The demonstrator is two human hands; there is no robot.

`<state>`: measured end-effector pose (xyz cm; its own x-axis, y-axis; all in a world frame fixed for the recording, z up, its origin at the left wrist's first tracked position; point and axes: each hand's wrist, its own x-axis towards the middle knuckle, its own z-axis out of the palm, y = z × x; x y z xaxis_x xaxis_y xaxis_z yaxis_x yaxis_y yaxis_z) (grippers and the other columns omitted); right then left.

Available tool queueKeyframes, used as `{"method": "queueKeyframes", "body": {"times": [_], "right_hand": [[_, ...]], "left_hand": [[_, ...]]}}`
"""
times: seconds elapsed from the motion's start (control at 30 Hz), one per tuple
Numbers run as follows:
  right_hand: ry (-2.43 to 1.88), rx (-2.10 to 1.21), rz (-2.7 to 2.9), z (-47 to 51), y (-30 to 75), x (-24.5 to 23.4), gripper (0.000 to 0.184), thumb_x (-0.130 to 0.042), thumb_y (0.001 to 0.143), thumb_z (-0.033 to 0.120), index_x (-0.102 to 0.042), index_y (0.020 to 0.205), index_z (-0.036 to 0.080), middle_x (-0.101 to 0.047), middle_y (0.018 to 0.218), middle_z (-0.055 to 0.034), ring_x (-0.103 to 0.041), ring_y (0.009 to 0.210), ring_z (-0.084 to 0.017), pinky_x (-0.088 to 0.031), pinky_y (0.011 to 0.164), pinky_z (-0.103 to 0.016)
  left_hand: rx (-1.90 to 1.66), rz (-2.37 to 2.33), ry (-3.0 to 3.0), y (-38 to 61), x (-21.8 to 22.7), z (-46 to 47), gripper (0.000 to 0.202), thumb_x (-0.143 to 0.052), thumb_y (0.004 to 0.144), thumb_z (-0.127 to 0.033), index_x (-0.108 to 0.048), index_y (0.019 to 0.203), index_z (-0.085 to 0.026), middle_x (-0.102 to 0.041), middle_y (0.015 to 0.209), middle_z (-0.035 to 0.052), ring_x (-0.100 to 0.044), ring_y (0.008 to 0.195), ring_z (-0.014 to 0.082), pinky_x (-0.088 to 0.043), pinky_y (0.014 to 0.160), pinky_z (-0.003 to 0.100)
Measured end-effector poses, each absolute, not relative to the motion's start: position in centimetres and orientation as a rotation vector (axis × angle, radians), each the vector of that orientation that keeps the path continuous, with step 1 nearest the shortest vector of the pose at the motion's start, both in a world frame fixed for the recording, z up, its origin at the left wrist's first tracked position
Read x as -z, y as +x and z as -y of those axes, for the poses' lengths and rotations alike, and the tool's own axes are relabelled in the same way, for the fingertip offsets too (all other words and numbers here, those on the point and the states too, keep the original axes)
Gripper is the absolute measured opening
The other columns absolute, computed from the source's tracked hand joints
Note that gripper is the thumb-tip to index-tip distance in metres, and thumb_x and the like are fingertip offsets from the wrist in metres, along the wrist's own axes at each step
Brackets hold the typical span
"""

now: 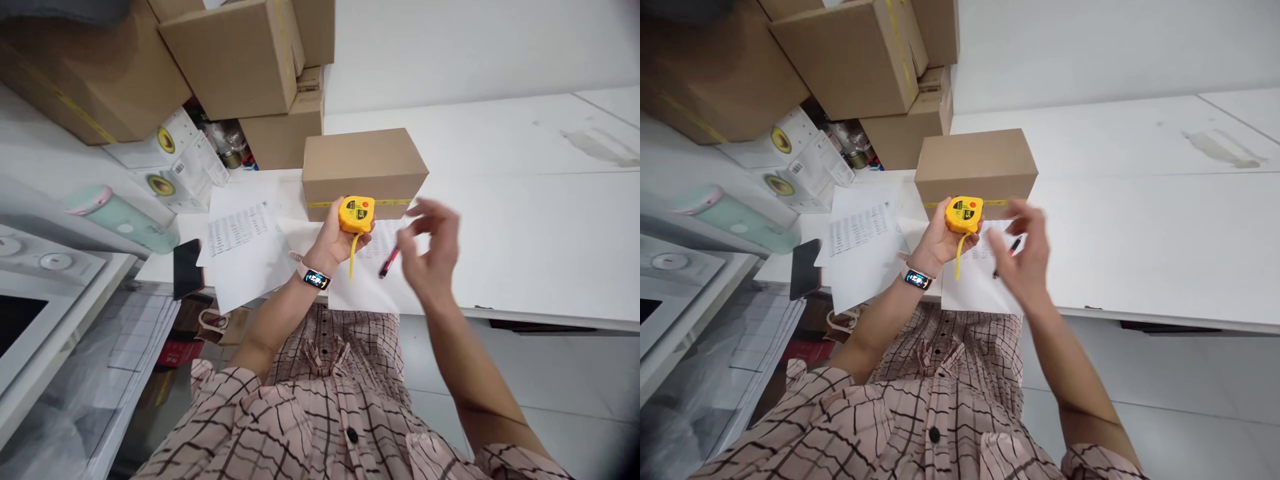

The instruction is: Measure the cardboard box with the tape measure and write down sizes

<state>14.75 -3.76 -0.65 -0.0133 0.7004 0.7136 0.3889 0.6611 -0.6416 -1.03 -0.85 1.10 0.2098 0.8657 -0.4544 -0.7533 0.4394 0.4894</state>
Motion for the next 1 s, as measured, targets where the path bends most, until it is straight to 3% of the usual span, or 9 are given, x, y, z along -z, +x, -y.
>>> {"method": "queueKeyframes", "body": {"times": [0.1, 0.2, 0.3, 0.4, 0.57, 0.7, 0.8, 0.9, 1.0], "right_hand": [[-1.121, -0.386, 1.487, -1.3, 16.3, -1.1, 0.041, -0.042, 0.101, 0.056, -0.059, 0.126, 0.027, -0.066, 0.11, -0.007, -0.064, 0.093, -0.021, -0.053, 0.078, -0.039], [-1.162, -0.709, 1.564, -5.2, 15.8, -2.9, 0.051, -0.039, 0.1, 0.063, -0.066, 0.114, 0.023, -0.071, 0.095, -0.0072, -0.067, 0.085, -0.02, -0.055, 0.074, -0.036], [-1.134, -0.985, 1.632, -6.9, 14.6, -4.7, 0.049, -0.057, 0.092, 0.066, -0.071, 0.093, 0.018, -0.07, 0.079, -0.0061, -0.065, 0.073, -0.017, -0.054, 0.066, -0.031], [-1.102, -1.076, 1.675, -7.3, 13.9, -6.3, 0.042, -0.075, 0.081, 0.058, -0.07, 0.077, 0.017, -0.069, 0.074, -0.0037, -0.063, 0.069, -0.014, -0.052, 0.064, -0.026], [-0.993, -1.32, 1.584, -8.5, 13.4, -7.7, 0.038, -0.072, 0.087, 0.055, -0.074, 0.082, 0.017, -0.073, 0.082, -0.0057, -0.065, 0.074, -0.012, -0.053, 0.066, -0.023], [-0.979, -1.559, 1.413, -9.7, 12.7, -8.1, 0.034, -0.071, 0.09, 0.047, -0.075, 0.081, 0.014, -0.069, 0.07, -0.0056, -0.061, 0.064, -0.011, -0.053, 0.061, -0.022], [-0.954, -1.647, 1.334, -10.7, 12.2, -8.2, 0.031, -0.079, 0.084, 0.043, -0.072, 0.076, 0.014, -0.062, 0.064, -0.0017, -0.054, 0.057, -0.009, -0.049, 0.054, -0.021], [-0.902, -1.625, 1.252, -12.7, 12.4, -8.3, 0.028, -0.085, 0.077, 0.034, -0.065, 0.07, 0.016, -0.052, 0.059, 0.0032, -0.042, 0.051, -0.006, -0.038, 0.047, -0.02], [-1.004, -1.397, 1.133, -15.6, 14.3, -8.1, 0.029, -0.078, 0.081, 0.021, -0.055, 0.065, 0.017, -0.045, 0.057, 0.0055, -0.036, 0.051, -0.005, -0.033, 0.048, -0.021]], "left_hand": [[-1.12, -0.741, 0.217, -1.3, -1.7, 0.4, 0.048, -0.045, 0.098, -0.054, -0.067, 0.098, -0.012, -0.068, 0.079, 0.0098, -0.063, 0.066, 0.0151, -0.046, 0.054, 0.021], [-1.08, -0.763, 0.332, -1.6, -2.5, -0.3, 0.048, -0.046, 0.098, -0.056, -0.067, 0.097, -0.013, -0.068, 0.078, 0.0088, -0.064, 0.064, 0.0148, -0.045, 0.051, 0.021], [-1.013, -0.812, 0.561, -2.4, -3.8, -1.4, 0.041, -0.054, 0.096, -0.054, -0.068, 0.095, -0.015, -0.068, 0.076, 0.0066, -0.064, 0.06, 0.0143, -0.041, 0.046, 0.021], [-1.035, -0.862, 0.809, -3.9, -5.7, -2.7, 0.033, -0.063, 0.093, -0.049, -0.068, 0.094, -0.016, -0.07, 0.078, 0.004, -0.063, 0.057, 0.0123, -0.039, 0.044, 0.02], [-1.085, -0.935, 1.08, -6.3, -8.7, -5.3, 0.038, -0.07, 0.087, -0.055, -0.068, 0.096, -0.018, -0.072, 0.079, 0.003, -0.064, 0.055, 0.0117, -0.037, 0.041, 0.019], [-0.975, -0.965, 1.172, -7.3, -9.7, -7.1, 0.04, -0.07, 0.086, -0.056, -0.068, 0.096, -0.017, -0.074, 0.082, 0.0047, -0.066, 0.054, 0.0126, -0.042, 0.043, 0.02], [-0.935, -0.974, 1.201, -7.8, -9.9, -8.6, 0.041, -0.07, 0.086, -0.056, -0.067, 0.094, -0.016, -0.073, 0.078, 0.0061, -0.065, 0.053, 0.0135, -0.042, 0.041, 0.02], [-0.929, -0.999, 1.222, -9.1, -10.2, -10.1, 0.038, -0.072, 0.084, -0.051, -0.069, 0.096, -0.015, -0.074, 0.08, 0.0068, -0.066, 0.056, 0.0146, -0.041, 0.04, 0.021], [-0.993, -1.135, 1.199, -12.1, -10.5, -11.3, 0.034, -0.076, 0.08, -0.043, -0.071, 0.098, -0.014, -0.075, 0.086, 0.007, -0.066, 0.061, 0.0147, -0.042, 0.043, 0.021]]}}
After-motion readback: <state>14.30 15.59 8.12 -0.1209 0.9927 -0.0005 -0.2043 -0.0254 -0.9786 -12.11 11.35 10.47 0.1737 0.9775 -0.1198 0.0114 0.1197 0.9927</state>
